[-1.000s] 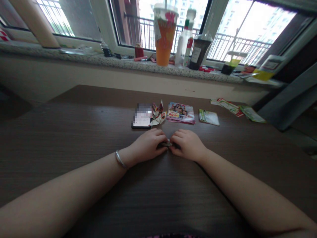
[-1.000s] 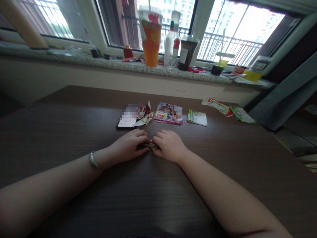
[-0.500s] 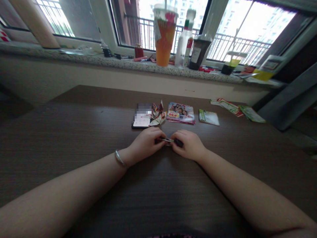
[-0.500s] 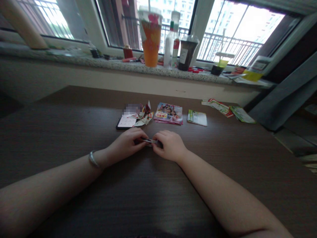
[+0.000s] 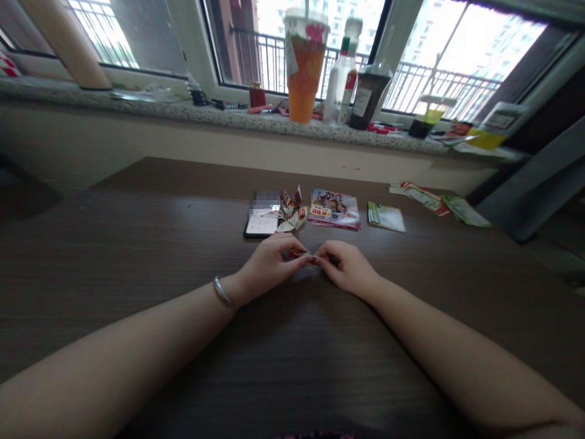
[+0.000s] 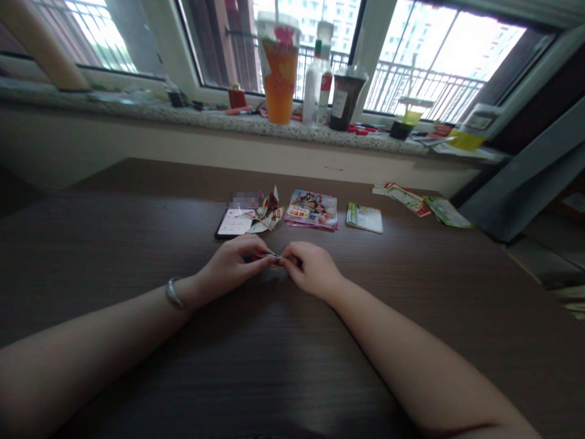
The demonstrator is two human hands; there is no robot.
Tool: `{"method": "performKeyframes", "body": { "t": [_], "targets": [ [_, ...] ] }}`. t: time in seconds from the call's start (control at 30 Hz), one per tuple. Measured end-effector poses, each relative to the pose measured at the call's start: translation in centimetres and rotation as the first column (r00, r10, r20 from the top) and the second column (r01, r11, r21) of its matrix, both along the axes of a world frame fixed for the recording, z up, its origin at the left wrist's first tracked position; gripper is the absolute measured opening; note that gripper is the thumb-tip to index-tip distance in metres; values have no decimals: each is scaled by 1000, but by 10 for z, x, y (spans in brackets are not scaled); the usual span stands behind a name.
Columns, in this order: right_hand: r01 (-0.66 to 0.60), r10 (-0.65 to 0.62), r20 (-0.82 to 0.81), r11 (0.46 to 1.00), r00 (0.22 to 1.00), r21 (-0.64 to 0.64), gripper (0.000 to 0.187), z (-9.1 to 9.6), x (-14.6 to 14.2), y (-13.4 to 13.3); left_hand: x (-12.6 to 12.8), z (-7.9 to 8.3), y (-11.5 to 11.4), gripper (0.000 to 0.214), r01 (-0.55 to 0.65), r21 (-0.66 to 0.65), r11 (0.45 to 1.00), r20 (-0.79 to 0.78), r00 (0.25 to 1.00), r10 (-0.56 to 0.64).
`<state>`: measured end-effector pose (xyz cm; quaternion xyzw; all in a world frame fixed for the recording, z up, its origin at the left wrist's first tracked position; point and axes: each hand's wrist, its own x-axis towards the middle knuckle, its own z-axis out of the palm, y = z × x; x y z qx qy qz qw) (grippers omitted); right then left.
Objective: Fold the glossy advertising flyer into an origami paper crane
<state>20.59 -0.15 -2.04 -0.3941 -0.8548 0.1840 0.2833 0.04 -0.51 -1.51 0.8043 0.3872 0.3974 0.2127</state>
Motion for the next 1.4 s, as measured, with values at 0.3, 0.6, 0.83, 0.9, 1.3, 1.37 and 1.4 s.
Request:
{"method": "performKeyframes", "body": {
  "t": [0.3, 0.6, 0.83, 0.9, 1.3, 1.37, 1.4],
  "targets": [
    [31, -52, -119, 985, 991, -168, 13, 0, -3, -1, -1, -2, 1, 15, 14, -127, 992, 157, 988, 6],
    [42, -138, -302, 951, 943, -306, 18, -8, -1, 8, 3, -6, 3, 22, 142, -307, 941, 160, 982, -96],
    [55, -101, -185, 970, 977, -238, 10, -3, -3, 3, 3, -5, 3, 19, 103, -267, 958, 111, 991, -75],
    [63, -106, -193, 974, 975, -219, 9, -2, -5, 0, 2, -5, 3, 19, 99, -266, 959, 103, 992, -74],
    [14, -16, -229, 1000, 973, -10, 7, -2, -3, -2, 4, -7, 1, 11, 53, -238, 970, 61, 997, -40],
    [4, -2, -229, 1000, 974, 9, 6, -2, -3, -3, 4, -7, 1, 14, 44, -233, 971, 38, 999, -37],
    [6, -4, -236, 1000, 972, 10, 6, -2, -4, -4, 4, -7, 1, 15, 47, -230, 972, 28, 999, -41]
  ]
}}
